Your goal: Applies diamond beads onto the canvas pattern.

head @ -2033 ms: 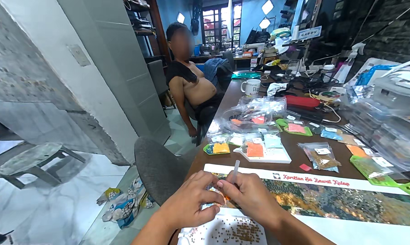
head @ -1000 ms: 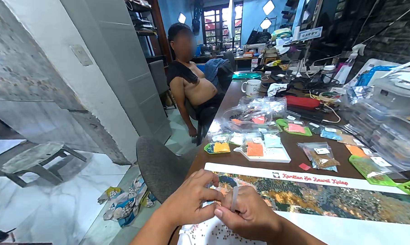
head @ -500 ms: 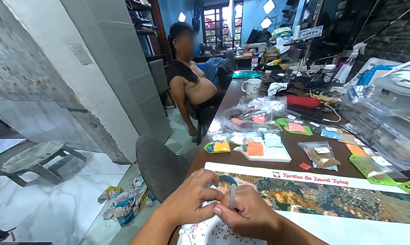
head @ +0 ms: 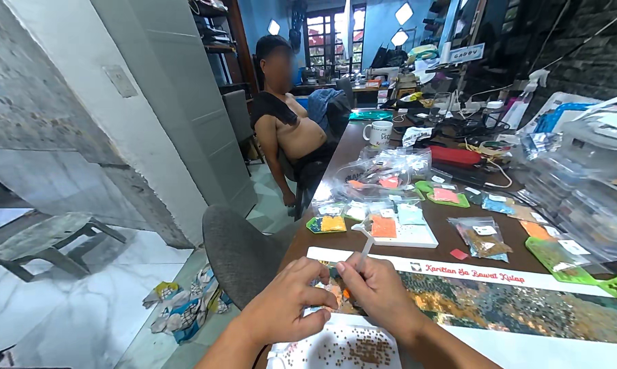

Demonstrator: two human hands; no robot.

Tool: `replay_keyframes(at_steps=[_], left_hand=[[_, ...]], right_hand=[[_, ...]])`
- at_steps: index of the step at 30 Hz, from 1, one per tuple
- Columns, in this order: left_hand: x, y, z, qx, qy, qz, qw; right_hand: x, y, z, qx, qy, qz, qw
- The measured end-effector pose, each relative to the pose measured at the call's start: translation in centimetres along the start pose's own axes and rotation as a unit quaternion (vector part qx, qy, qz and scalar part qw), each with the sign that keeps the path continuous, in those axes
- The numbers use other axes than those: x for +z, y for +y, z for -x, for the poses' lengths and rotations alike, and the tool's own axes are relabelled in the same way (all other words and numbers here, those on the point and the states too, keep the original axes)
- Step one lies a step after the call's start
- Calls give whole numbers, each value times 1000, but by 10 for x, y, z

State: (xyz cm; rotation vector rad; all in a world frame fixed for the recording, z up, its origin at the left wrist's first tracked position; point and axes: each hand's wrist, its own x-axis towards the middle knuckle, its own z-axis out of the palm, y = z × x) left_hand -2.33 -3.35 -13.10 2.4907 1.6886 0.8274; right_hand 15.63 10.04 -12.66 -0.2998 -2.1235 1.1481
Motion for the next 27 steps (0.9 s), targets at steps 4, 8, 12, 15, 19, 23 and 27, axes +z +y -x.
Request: replay_keyframes(at_steps=[4, 8, 12, 15, 19, 23, 27], left_hand=[[0, 0, 0, 6, 7, -5, 1000], [0, 1, 0, 6, 12, -5, 1000], [0, 1, 0, 8, 11, -8, 1000], [0, 1, 0, 6, 10, -6, 1000], [0, 1, 0, 7, 10, -8, 1000], [0, 1, 0, 10, 11, -10, 1000], [0, 1, -1, 10, 11, -9, 1000]], right_hand=[[2, 2, 0, -6, -17, 15, 1000], [2, 5, 0, -8, -32, 19, 999], [2, 4, 0, 1, -41, 15, 999], [3, 4, 0, 2, -43, 13, 999], [3, 5, 0, -2, -41, 13, 999], [4, 6, 0, -6, -45, 11, 999], [4, 5, 0, -10, -48, 15, 999]])
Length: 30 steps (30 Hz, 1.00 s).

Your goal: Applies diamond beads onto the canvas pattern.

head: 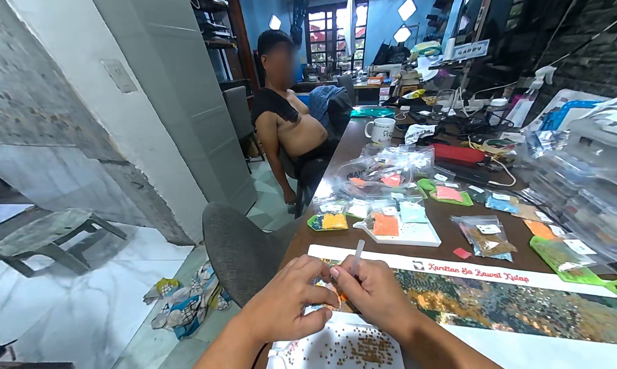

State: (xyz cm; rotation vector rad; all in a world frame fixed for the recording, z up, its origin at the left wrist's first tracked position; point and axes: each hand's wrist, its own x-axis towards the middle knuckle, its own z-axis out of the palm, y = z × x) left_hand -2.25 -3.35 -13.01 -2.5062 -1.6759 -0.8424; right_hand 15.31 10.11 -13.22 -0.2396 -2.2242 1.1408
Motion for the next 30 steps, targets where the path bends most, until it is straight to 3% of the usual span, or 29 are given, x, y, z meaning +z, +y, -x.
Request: replay_keyframes(at_steps=[11, 17, 23, 30], left_hand=[[0, 2, 1, -11, -1, 8, 1000], [0, 2, 0, -10, 2, 11, 1000], [1, 0, 0, 3, 13, 8, 1000], [0, 2, -1, -4, 10, 4, 1000]], right_hand=[[-6, -8, -4, 46, -67, 13, 997], [-5, -10, 2, -36, 14, -19, 999], [-1, -11, 14, -156, -32, -70, 985], [1, -10, 16, -189, -47, -43, 980]])
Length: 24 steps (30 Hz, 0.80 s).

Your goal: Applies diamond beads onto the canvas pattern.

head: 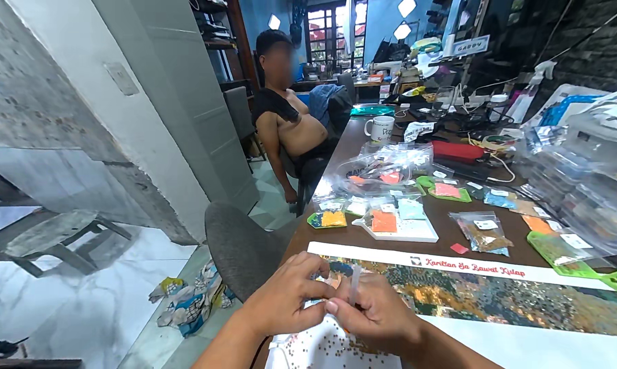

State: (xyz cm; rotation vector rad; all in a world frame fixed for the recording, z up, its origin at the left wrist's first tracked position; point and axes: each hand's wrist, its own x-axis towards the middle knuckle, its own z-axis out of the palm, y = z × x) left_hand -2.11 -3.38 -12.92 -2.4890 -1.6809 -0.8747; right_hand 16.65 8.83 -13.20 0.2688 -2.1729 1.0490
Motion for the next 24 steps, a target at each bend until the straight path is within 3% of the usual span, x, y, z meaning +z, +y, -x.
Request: replay_keyframes(at_steps=[24], left_hand=[[-1, 0, 1, -1, -7, 7, 1000]], right_hand=[[0, 1, -2, -41, -26, -9, 999]])
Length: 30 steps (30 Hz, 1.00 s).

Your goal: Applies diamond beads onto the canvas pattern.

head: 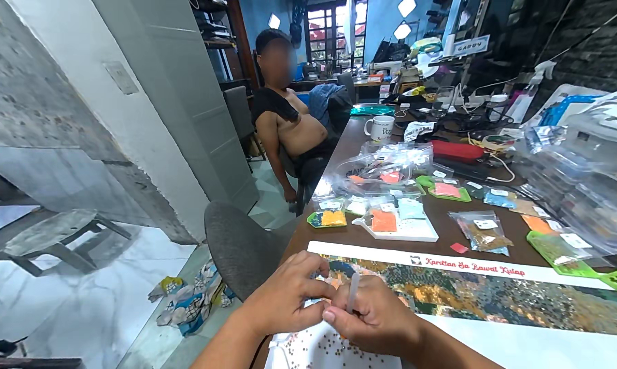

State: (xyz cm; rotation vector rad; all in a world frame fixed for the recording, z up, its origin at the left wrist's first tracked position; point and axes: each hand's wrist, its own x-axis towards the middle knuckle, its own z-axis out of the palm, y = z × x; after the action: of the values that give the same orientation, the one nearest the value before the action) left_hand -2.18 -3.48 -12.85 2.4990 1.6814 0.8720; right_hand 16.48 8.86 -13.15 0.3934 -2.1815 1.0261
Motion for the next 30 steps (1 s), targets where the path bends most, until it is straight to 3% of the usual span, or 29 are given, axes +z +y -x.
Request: replay_keyframes(at_steps=[9, 15, 20, 30], left_hand=[[1, 0, 0, -1, 3, -5, 1000], [2, -1, -1, 3, 6, -2, 1000], [1, -1, 0, -4, -2, 0, 1000], [2, -2, 1, 3, 2, -8, 1000]], right_hand=[[-1, 0, -1, 13, -7, -6, 1000], [-5, 0, -8, 106, 81, -114, 984], [-6, 3, -13, 194, 141, -51, 969], [-6, 14, -10, 233, 85, 12, 969]])
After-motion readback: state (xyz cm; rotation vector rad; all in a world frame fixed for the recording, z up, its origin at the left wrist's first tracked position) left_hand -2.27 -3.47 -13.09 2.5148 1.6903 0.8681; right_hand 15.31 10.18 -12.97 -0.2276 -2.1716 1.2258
